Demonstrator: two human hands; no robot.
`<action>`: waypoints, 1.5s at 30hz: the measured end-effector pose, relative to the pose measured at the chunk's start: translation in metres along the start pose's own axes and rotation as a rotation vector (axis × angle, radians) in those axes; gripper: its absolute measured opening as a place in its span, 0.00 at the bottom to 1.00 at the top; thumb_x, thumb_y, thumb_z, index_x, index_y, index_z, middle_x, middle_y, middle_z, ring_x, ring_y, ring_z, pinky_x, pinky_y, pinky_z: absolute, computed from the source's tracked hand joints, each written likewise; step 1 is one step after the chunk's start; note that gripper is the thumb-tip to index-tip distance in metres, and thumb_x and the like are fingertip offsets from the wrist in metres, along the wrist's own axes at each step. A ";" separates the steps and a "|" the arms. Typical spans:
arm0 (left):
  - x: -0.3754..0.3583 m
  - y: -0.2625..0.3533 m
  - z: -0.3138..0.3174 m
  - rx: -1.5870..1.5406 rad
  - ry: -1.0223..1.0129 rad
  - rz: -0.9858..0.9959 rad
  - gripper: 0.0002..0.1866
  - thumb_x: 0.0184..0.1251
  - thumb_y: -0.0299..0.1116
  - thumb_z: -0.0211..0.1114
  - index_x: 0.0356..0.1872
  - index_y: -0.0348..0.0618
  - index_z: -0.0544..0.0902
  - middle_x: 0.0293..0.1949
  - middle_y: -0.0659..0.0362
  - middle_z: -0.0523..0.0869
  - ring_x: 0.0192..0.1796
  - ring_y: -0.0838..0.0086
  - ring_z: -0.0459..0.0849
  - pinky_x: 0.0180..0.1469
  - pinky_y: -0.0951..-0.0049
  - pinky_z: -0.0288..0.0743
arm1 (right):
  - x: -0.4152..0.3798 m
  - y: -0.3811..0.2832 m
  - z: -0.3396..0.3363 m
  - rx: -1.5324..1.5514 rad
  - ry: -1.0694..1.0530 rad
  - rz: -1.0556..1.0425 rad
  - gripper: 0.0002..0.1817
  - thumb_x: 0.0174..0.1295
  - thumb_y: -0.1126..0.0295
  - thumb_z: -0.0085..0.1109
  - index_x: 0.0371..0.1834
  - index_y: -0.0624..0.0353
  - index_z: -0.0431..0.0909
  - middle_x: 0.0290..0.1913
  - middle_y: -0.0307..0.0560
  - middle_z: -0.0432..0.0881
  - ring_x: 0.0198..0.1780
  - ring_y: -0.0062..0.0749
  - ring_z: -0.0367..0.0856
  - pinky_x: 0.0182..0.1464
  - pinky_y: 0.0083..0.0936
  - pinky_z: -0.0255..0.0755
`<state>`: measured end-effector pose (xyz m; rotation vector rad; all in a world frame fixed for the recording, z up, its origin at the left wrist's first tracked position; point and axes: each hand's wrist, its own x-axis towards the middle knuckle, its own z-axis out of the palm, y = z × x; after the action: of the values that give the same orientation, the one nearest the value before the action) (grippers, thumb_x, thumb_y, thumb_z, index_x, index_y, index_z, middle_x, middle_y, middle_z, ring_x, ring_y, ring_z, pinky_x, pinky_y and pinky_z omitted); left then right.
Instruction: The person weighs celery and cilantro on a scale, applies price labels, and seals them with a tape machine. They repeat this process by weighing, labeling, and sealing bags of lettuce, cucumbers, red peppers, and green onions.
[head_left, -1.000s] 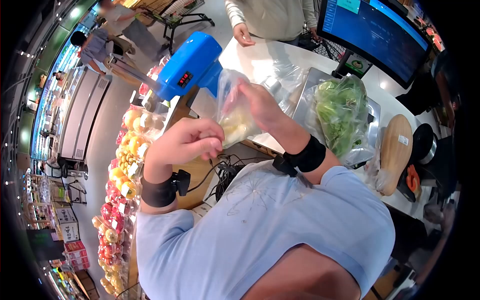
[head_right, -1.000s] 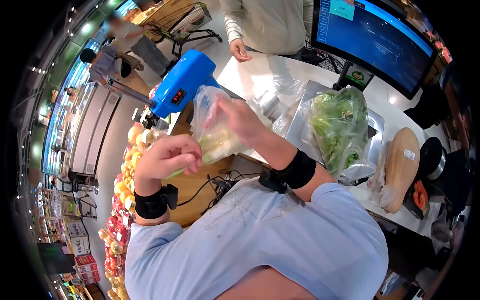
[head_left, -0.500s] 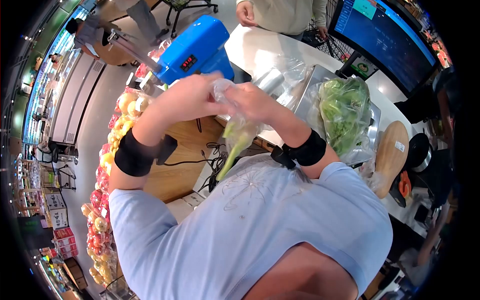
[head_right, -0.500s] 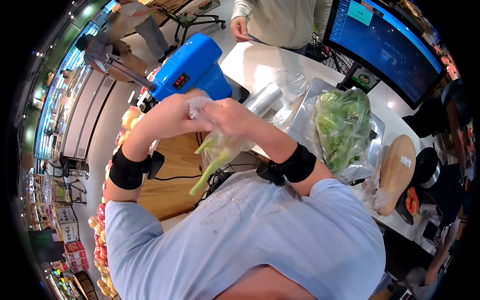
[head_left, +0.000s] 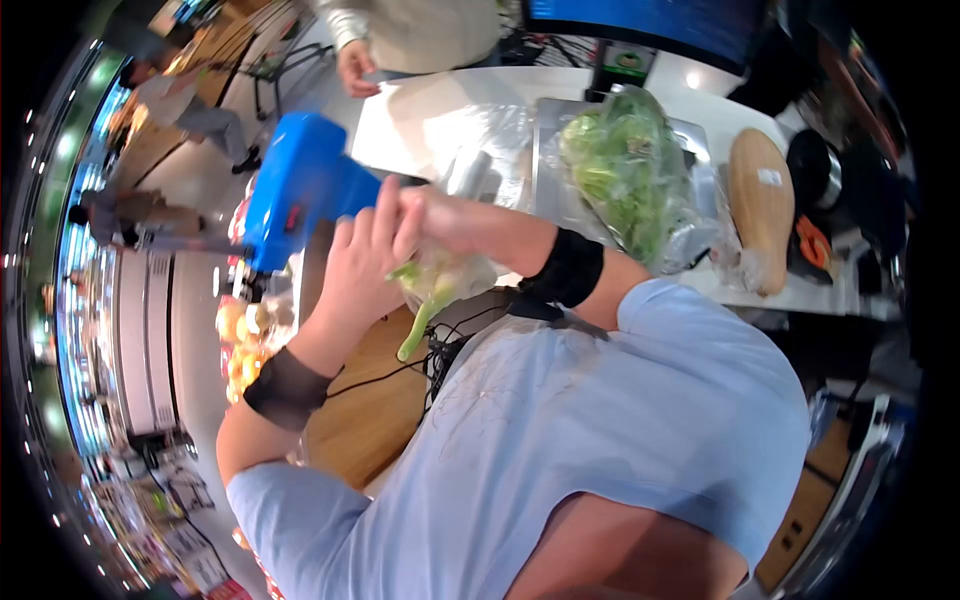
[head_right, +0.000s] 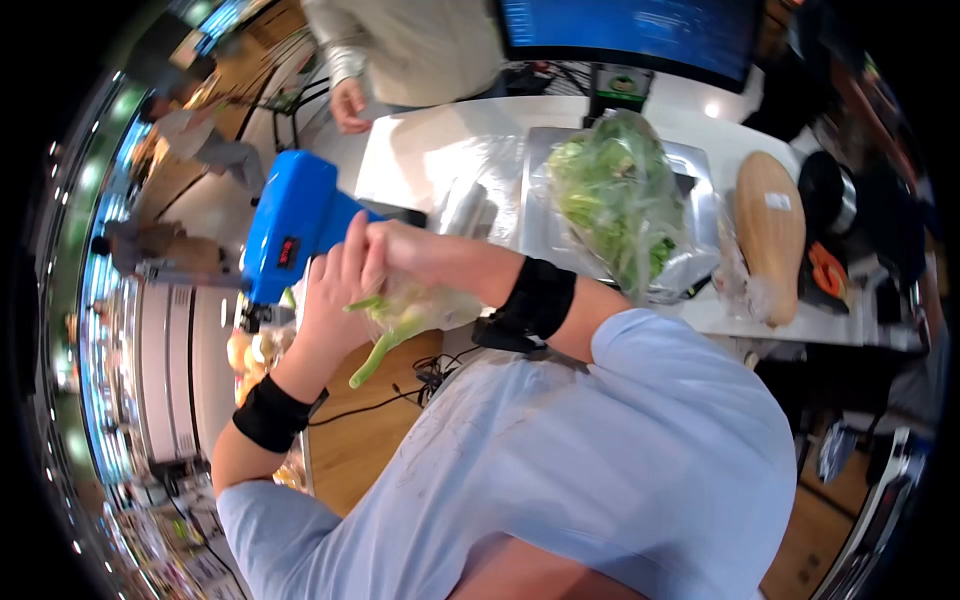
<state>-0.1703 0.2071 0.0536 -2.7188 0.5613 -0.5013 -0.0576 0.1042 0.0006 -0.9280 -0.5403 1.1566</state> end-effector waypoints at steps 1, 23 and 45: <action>0.001 0.002 0.006 -0.020 0.016 0.039 0.37 0.54 0.41 0.60 0.67 0.42 0.62 0.61 0.40 0.70 0.41 0.58 0.76 0.38 0.63 0.69 | 0.011 0.006 -0.007 0.005 0.043 -0.018 0.17 0.67 0.65 0.37 0.38 0.59 0.79 0.38 0.40 0.79 0.37 0.23 0.77 0.41 0.26 0.72; -0.084 -0.076 -0.053 -1.895 -0.250 -1.102 0.15 0.69 0.36 0.56 0.23 0.41 0.76 0.20 0.71 0.69 0.20 0.86 0.62 0.21 0.82 0.53 | 0.032 0.043 0.045 -0.676 -0.396 -0.489 0.22 0.66 0.59 0.56 0.56 0.64 0.74 0.56 0.47 0.75 0.59 0.34 0.70 0.60 0.30 0.65; -0.132 -0.163 -0.037 -0.747 -0.889 -0.983 0.14 0.66 0.39 0.57 0.36 0.38 0.82 0.27 0.59 0.82 0.31 0.73 0.79 0.34 0.70 0.72 | 0.133 0.125 0.138 -0.900 0.117 -0.177 0.25 0.58 0.49 0.52 0.33 0.65 0.80 0.31 0.59 0.82 0.36 0.53 0.81 0.42 0.41 0.72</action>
<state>-0.2470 0.3974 0.1118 -3.2747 -1.0401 0.9143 -0.1854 0.2891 -0.0437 -1.6588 -1.0589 0.6664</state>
